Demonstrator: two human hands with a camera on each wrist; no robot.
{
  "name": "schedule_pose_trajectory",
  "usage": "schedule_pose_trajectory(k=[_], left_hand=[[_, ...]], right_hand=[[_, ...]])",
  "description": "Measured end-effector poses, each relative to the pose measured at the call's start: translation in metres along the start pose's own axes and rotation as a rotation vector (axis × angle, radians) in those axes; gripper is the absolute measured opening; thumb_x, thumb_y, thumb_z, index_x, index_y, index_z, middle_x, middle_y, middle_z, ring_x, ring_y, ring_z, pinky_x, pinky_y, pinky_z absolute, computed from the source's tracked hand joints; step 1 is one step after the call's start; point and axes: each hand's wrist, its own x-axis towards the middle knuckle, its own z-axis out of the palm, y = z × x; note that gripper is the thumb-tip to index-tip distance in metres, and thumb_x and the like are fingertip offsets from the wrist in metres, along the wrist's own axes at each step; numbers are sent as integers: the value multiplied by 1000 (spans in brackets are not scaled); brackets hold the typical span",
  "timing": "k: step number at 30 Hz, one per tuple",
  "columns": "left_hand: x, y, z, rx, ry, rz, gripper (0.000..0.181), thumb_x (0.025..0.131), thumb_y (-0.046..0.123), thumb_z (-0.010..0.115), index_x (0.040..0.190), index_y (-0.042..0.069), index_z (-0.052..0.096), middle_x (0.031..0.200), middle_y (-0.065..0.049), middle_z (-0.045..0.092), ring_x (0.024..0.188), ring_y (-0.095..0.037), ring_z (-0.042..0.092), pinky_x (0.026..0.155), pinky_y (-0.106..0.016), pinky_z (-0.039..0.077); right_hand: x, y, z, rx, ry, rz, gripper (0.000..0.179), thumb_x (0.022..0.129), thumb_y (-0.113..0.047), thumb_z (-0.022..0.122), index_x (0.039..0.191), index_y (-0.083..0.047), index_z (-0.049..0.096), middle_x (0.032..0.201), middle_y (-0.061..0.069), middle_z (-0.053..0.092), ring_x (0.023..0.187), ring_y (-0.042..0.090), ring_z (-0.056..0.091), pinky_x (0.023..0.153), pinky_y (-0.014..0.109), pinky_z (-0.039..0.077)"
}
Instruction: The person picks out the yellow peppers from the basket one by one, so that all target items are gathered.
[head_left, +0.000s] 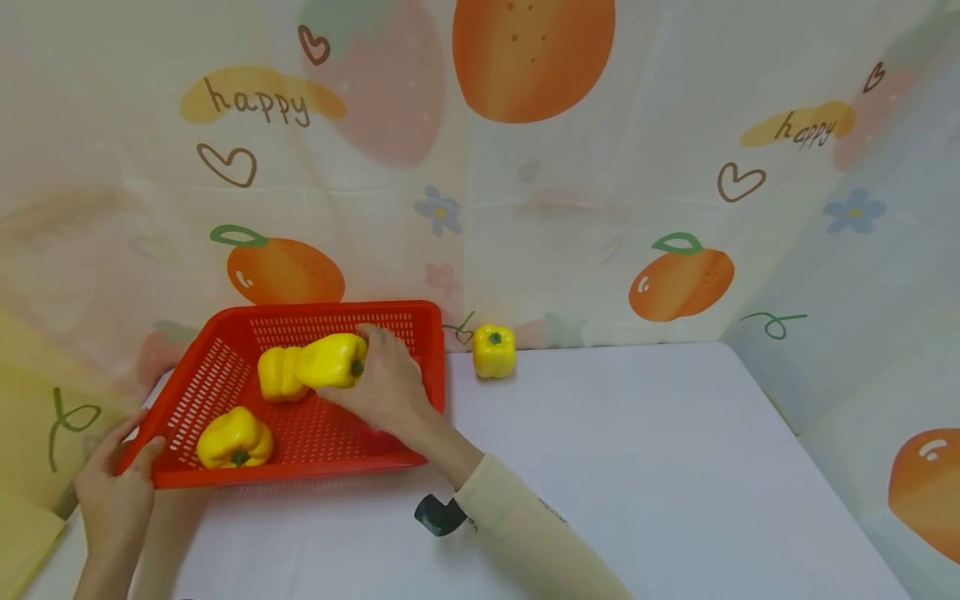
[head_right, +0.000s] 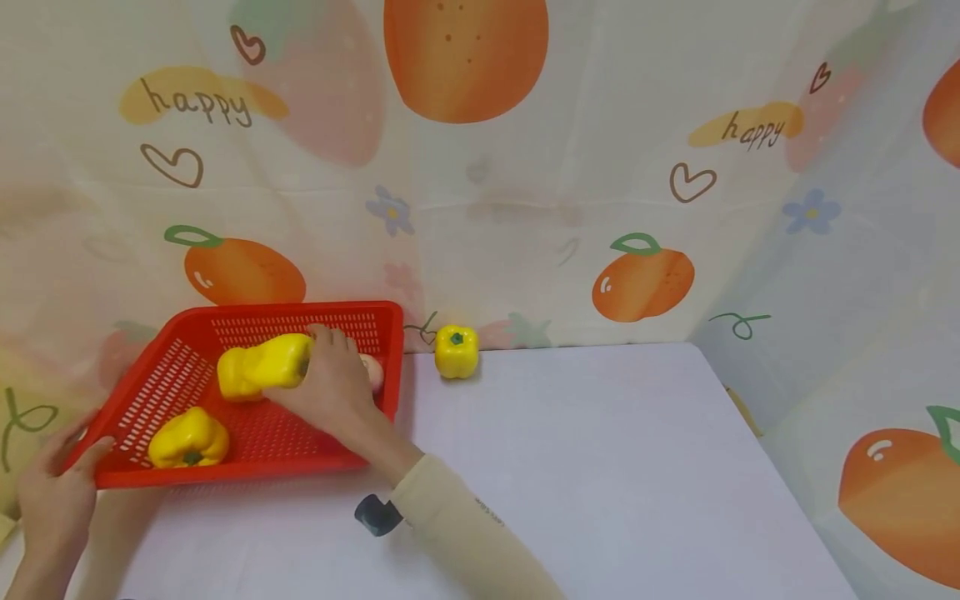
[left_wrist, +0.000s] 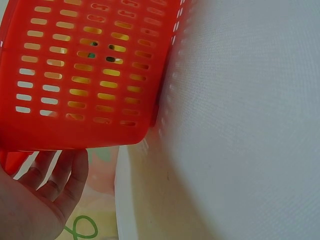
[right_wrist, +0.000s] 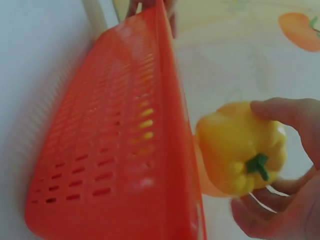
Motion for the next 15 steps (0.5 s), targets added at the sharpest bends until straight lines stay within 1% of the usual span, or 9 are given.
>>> schedule_pose_trajectory(k=[1,3,5,7,13,15], left_hand=[[0,0,0,-4,-1,2,44,93,4,64,135,18,61,88,15,59,78,4,55,60,-5,46],[0,0,0,-2,0,6,44,93,4,64,135,18,62,87,15,60,78,5,56,60,-5,46],[0,0,1,-2,0,8,44,93,3,64,134,18,62,87,15,60,78,4,56,61,-5,46],[0,-1,1,0,-3,5,44,93,3,64,135,19,62,88,15,60,79,4,55,61,-5,46],[-1,0,1,27,-1,9,45,94,4,62,135,20,61,89,15,58,78,4,54,60,-4,45],[-1,0,1,31,5,14,44,93,4,63,135,20,62,88,16,58,77,5,54,60,-4,45]], right_hand=[[0,1,-2,36,-9,-1,82,75,-48,82,139,-13,45,122,-3,56,106,11,53,89,26,49],[-2,4,-7,120,-33,5,76,75,-45,83,134,-12,49,122,-2,55,104,11,53,86,22,50],[-3,8,-12,162,-53,5,78,74,-45,84,135,-12,49,121,-3,53,102,10,53,85,21,51],[-3,11,-16,176,-64,-1,80,74,-45,84,138,-13,48,122,-2,52,103,11,53,87,23,51],[-4,20,-31,154,-78,-28,82,75,-43,83,143,-16,46,132,-1,53,111,13,51,92,28,50],[-4,24,-37,178,-78,-24,83,75,-45,83,143,-16,46,135,-2,53,114,13,51,92,29,50]])
